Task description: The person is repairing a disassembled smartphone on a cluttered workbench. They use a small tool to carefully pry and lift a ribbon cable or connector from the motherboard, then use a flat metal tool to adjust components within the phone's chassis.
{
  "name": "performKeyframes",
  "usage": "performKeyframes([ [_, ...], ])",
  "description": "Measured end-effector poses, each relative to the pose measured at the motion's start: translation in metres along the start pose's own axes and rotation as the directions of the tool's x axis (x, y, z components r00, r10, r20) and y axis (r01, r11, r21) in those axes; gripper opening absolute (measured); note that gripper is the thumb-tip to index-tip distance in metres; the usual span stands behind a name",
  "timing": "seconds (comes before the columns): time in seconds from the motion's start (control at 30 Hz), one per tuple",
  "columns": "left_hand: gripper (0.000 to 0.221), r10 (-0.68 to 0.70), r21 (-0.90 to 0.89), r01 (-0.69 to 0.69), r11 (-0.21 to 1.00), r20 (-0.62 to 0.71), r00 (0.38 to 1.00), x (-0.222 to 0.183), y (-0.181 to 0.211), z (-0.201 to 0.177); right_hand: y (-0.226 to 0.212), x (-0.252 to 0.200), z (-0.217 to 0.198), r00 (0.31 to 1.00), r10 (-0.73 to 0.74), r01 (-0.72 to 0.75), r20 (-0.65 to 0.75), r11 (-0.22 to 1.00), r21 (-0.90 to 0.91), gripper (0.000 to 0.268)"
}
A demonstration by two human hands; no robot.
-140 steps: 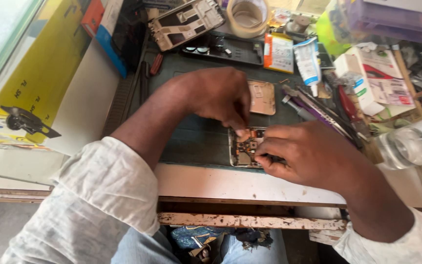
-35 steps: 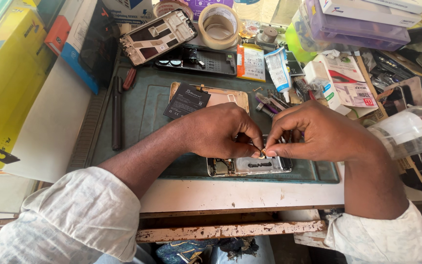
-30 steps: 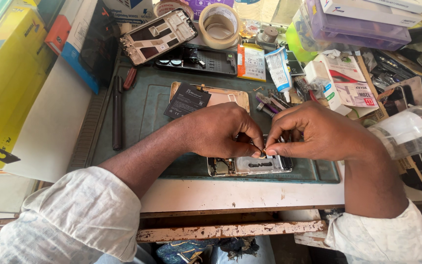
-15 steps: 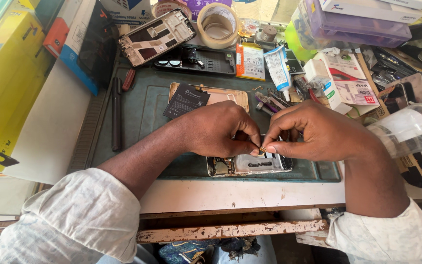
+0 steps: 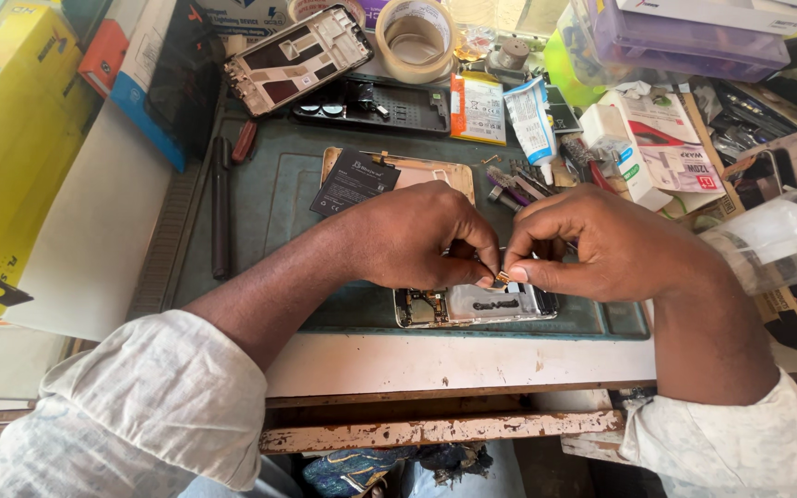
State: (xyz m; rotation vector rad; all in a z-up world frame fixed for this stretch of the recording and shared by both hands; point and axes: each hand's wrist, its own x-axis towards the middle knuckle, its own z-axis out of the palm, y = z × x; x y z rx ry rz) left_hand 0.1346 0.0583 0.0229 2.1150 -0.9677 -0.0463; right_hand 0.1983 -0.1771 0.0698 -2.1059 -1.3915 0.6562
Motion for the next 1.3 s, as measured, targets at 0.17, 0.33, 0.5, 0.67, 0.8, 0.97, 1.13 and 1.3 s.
performKeyframes([
  [0.17, 0.012, -0.026, -0.012, 0.026, 1.000, 0.012, 1.000, 0.000, 0.001, 0.000, 0.002, -0.001, 0.000, 1.000, -0.016, 0.016, 0.016, 1.000, 0.017, 0.014],
  [0.33, 0.012, -0.025, -0.015, 0.025, 1.000, -0.003, 1.000, -0.001, 0.003, -0.002, 0.002, 0.000, 0.001, 0.988, 0.146, -0.150, 0.057, 0.985, 0.085, 0.016],
  [0.5, 0.011, -0.040, -0.019, 0.040, 0.999, 0.005, 0.999, -0.002, 0.004, -0.003, 0.005, -0.001, 0.004, 0.987, 0.153, -0.159, 0.058, 0.978, 0.132, 0.017],
  [0.67, 0.011, -0.082, -0.021, 0.082, 0.996, 0.024, 0.996, 0.000, 0.009, -0.004, 0.005, 0.000, 0.003, 0.988, 0.138, -0.148, 0.073, 0.977, 0.156, 0.016],
  [0.8, 0.010, -0.097, -0.018, 0.097, 0.995, 0.028, 0.995, 0.000, 0.009, -0.004, 0.003, 0.002, 0.003, 0.993, 0.089, -0.096, 0.073, 0.990, 0.105, 0.015],
  [0.97, 0.010, -0.064, -0.019, 0.064, 0.998, 0.015, 0.998, 0.000, 0.006, -0.003, -0.004, 0.003, 0.001, 0.986, 0.142, -0.145, 0.089, 0.989, 0.030, 0.017],
  [1.13, 0.010, -0.050, -0.022, 0.050, 0.998, 0.013, 0.999, 0.000, 0.004, -0.002, -0.008, 0.001, -0.004, 0.991, 0.102, -0.107, 0.086, 0.993, 0.057, 0.018],
  [1.3, 0.009, -0.058, -0.008, 0.059, 0.998, 0.026, 0.998, 0.000, 0.005, -0.003, -0.009, 0.001, -0.006, 0.993, 0.089, -0.093, 0.072, 0.995, 0.047, 0.019],
])
